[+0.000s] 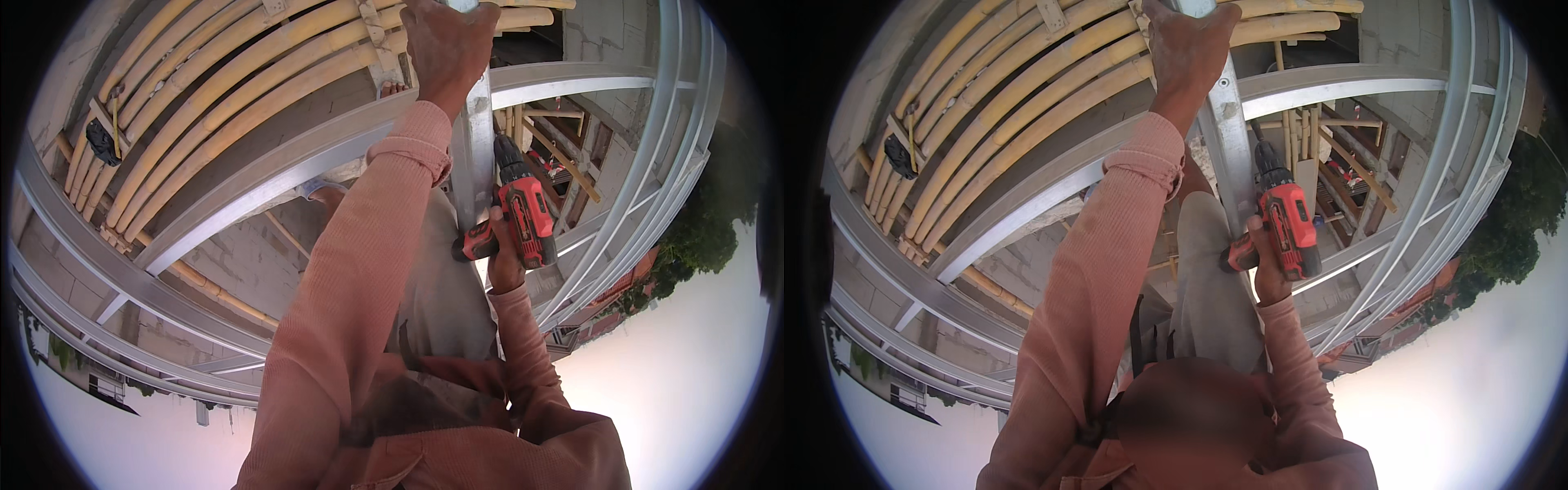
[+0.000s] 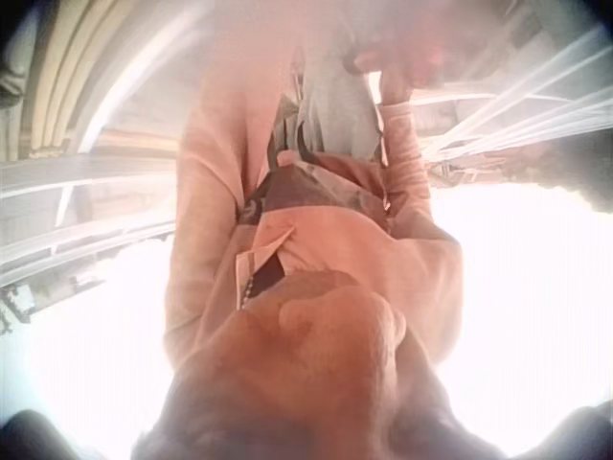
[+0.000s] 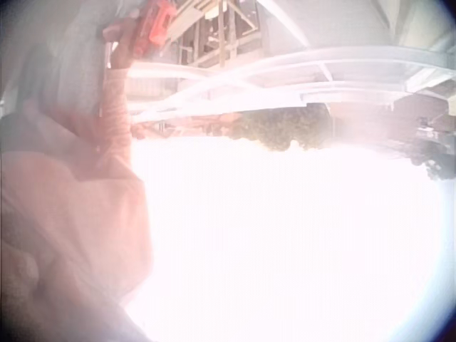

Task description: The person places screws into a cordless drill and fastens metal framing beams onto a roof frame using the drill.

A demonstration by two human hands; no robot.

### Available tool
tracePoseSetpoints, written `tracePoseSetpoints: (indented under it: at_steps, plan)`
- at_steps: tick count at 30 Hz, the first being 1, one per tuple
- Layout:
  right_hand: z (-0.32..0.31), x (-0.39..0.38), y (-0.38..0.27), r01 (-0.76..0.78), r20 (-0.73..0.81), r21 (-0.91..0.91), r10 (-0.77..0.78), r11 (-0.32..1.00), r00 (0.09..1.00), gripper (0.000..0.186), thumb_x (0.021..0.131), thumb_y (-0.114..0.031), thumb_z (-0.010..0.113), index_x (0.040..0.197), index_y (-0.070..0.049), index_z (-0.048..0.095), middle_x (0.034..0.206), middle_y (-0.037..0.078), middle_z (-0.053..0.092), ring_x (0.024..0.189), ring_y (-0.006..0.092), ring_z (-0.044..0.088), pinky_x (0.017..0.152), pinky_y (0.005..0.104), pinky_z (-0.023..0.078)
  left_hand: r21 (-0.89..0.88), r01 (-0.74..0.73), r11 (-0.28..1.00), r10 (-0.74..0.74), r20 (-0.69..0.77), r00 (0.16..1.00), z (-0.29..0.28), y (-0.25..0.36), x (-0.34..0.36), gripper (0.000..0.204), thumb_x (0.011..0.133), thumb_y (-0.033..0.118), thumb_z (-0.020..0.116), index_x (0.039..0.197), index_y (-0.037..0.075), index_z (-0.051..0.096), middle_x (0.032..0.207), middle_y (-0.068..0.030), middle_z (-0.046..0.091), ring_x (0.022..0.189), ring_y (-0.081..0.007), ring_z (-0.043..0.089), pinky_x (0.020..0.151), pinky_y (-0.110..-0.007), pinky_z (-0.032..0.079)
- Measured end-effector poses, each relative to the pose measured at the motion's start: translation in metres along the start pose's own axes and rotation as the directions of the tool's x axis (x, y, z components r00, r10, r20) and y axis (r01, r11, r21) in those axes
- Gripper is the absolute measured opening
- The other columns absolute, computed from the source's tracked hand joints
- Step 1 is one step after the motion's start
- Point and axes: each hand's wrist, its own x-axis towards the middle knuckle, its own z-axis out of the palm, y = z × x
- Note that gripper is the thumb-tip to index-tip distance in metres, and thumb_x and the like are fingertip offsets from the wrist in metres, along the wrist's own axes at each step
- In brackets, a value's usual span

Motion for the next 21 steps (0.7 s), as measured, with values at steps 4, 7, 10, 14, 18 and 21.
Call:
tracePoseSetpoints:
  at_steps: [4,7,10,14,18,21]
  plan:
    - [-0.01,0.006,-0.023,0.08,-0.027,-0.01,-0.08,0.997,0.996,0.024,0.093,-0.025,0.074,0.101,-0.005,0.063,0.08,-0.001,0.062,0.071,0.0065,0.057,0.067,0.0265,0.048,-0.104,-0.002,0.995,0.013,0.108,0.994,-0.006,-0.012,0.007,0.075,0.077,0.02,0.071,0.138,-0.008,0.037,0.096,-0.0172,0.062,0.085,-0.0275,0.064,0.078,-0.042,0.056]
    - [-0.035,0.005,-0.031,0.054,0.029,-0.251,-0.048,0.967,0.998,0.024,0.09,-0.02,0.078,0.105,-0.005,0.067,0.072,-0.002,0.062,0.059,0.0049,0.055,0.054,0.025,0.044,-0.183,0.147,0.972,-0.11,0.196,0.974,-0.008,-0.016,0.015,0.071,0.075,0.013,0.07,0.133,-0.003,0.033,0.089,-0.0141,0.059,0.071,-0.0227,0.06,0.067,-0.037,0.056]
    - [-0.04,-0.004,-0.053,-0.092,0.059,-0.033,0.094,0.995,0.994,0.025,0.09,-0.021,0.078,0.107,-0.005,0.069,0.071,-0.004,0.062,0.059,0.0052,0.056,0.054,0.0256,0.045,-0.213,0.063,0.975,-0.031,0.148,0.988,-0.015,-0.031,0.021,0.052,0.078,0.013,0.069,0.12,0.001,0.041,0.085,-0.0143,0.06,0.064,-0.0224,0.06,0.058,-0.037,0.055]
    - [-0.045,0.002,-0.062,-0.131,0.07,0.041,0.128,0.99,0.989,0.03,0.088,-0.014,0.071,0.114,-0.001,0.068,0.09,0.005,0.07,0.068,0.0115,0.062,0.06,0.0271,0.05,-0.265,0.157,0.951,-0.097,0.224,0.97,-0.015,-0.031,0.024,0.042,0.081,0.011,0.067,0.114,-0.002,0.045,0.086,-0.0151,0.062,0.069,-0.0246,0.063,0.06,-0.039,0.056]
    - [-0.04,0.009,-0.064,-0.098,0.063,0.077,0.093,0.992,0.994,0.026,0.085,-0.014,0.077,0.108,-0.003,0.071,0.087,0.004,0.072,0.07,0.0078,0.064,0.065,0.0271,0.052,-0.285,0.26,0.923,-0.183,0.268,0.946,-0.014,-0.014,0.011,0.045,0.082,0.013,0.066,0.118,-0.006,0.046,0.098,-0.0152,0.061,0.083,-0.0251,0.064,0.071,-0.04,0.058]
    - [-0.042,0.019,-0.063,-0.023,0.133,-0.024,0.026,0.999,0.991,0.028,0.086,-0.013,0.076,0.111,-0.002,0.07,0.095,0.007,0.074,0.081,0.0151,0.069,0.074,0.032,0.055,-0.281,0.283,0.917,-0.205,0.275,0.939,-0.016,-0.009,0.01,0.047,0.082,0.014,0.066,0.119,-0.007,0.048,0.107,-0.0153,0.059,0.092,-0.0253,0.064,0.078,-0.041,0.058]
